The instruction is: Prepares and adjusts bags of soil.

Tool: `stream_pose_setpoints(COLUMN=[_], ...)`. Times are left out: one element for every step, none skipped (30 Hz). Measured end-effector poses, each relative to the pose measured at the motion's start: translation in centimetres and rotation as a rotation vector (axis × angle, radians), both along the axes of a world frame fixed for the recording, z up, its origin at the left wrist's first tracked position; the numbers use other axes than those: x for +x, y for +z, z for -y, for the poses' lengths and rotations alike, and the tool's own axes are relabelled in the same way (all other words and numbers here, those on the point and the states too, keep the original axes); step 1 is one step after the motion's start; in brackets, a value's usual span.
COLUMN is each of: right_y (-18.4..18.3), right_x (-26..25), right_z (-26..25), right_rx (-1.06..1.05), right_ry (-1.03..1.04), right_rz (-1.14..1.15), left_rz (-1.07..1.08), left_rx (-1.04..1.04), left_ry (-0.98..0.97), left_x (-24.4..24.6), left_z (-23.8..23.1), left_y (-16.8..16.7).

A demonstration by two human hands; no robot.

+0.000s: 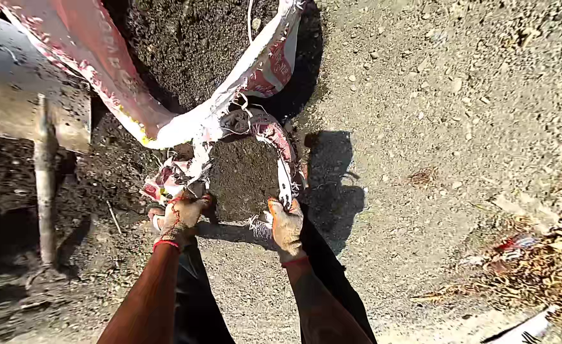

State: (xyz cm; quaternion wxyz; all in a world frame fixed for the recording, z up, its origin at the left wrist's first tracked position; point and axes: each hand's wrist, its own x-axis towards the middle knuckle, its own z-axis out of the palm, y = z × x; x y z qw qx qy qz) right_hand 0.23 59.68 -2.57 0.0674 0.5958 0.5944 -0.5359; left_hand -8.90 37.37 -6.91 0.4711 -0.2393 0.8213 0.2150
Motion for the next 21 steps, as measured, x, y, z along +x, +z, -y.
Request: stream_pose_setpoints(right_y=[-0.1, -0.2, -0.6, -1.1, -1.5, -1.7, -2.0, -2.2, -2.3, -2.1, -1.8, -1.4, -0.7, 0.1, 0.7, 1.1, 1.3, 1.5, 1.8, 2.0, 2.1], right_x=[0.3, 0.7, 1.4, 2.3, 3.4, 4.2, 4.7, 4.7, 4.4, 3.9, 3.5, 3.2, 2.9, 2.6, 2.4, 2.2, 2.1, 1.9, 1.5, 1.0, 0.6], right_z=[0.3, 0.6, 0.8, 1.1, 1.4, 1.7, 1.9, 2.1, 2.2, 2.2, 2.2, 2.2, 2.0, 1.5, 0.9, 0.1, -0.8, -1.8, -2.6, -3.2, -3.6], right_rx=[0.008, 0.008, -0.003, -0.014, -0.04, -0.094, -0.143, -0.18, -0.197, -0.206, -0.203, -0.193, -0.192, -0.198, -0.191, -0.173, -0.148, -0.126, -0.09, -0.022, 0.068], right_ry=[0.01, 0.027, 0.064, 0.108, 0.159, 0.193, 0.198, 0.194, 0.212, 0.247, 0.286, 0.303, 0.298, 0.284, 0.282, 0.312, 0.372, 0.438, 0.493, 0.529, 0.547], right_rz=[0.03, 0.08, 0.145, 0.205, 0.246, 0.263, 0.247, 0.236, 0.243, 0.267, 0.294, 0.312, 0.332, 0.359, 0.373, 0.388, 0.414, 0.454, 0.497, 0.514, 0.496], left_rz=[0.056, 0.076, 0.076, 0.072, 0.071, 0.07, 0.054, 0.035, 0.023, 0.006, -0.012, -0.039, -0.047, -0.045, -0.035, -0.023, 0.004, 0.026, 0.045, 0.055, 0.048], left_rx=[-0.037, -0.076, -0.105, -0.119, -0.121, -0.126, -0.136, -0.144, -0.149, -0.148, -0.143, -0.138, -0.133, -0.133, -0.138, -0.152, -0.161, -0.166, -0.158, -0.154, -0.156], left_ry=[-0.032, -0.044, -0.053, -0.068, -0.097, -0.136, -0.185, -0.215, -0.203, -0.158, -0.094, -0.007, 0.097, 0.193, 0.272, 0.318, 0.327, 0.317, 0.295, 0.24, 0.134], left_x=[0.4, 0.6, 0.7, 1.0, 1.5, 2.0, 2.4, 2.8, 3.3, 4.0, 4.7, 5.3, 5.5, 5.4, 4.9, 4.3, 3.7, 3.4, 3.2, 3.2, 3.0], left_z=[-0.1, -0.3, -0.5, -0.6, -0.6, -0.7, -0.9, -1.1, -1.4, -1.6, -1.8, -2.0, -2.2, -2.3, -2.2, -2.2, -2.4, -2.4, -2.3, -2.1, -1.8], left_y=[-0.2, -0.5, -0.9, -1.3, -1.7, -1.8, -1.6, -1.2, -0.6, 0.1, 0.8, 1.7, 2.7, 3.7, 4.2, 4.5, 4.7, 4.7, 4.8, 5.0, 5.4])
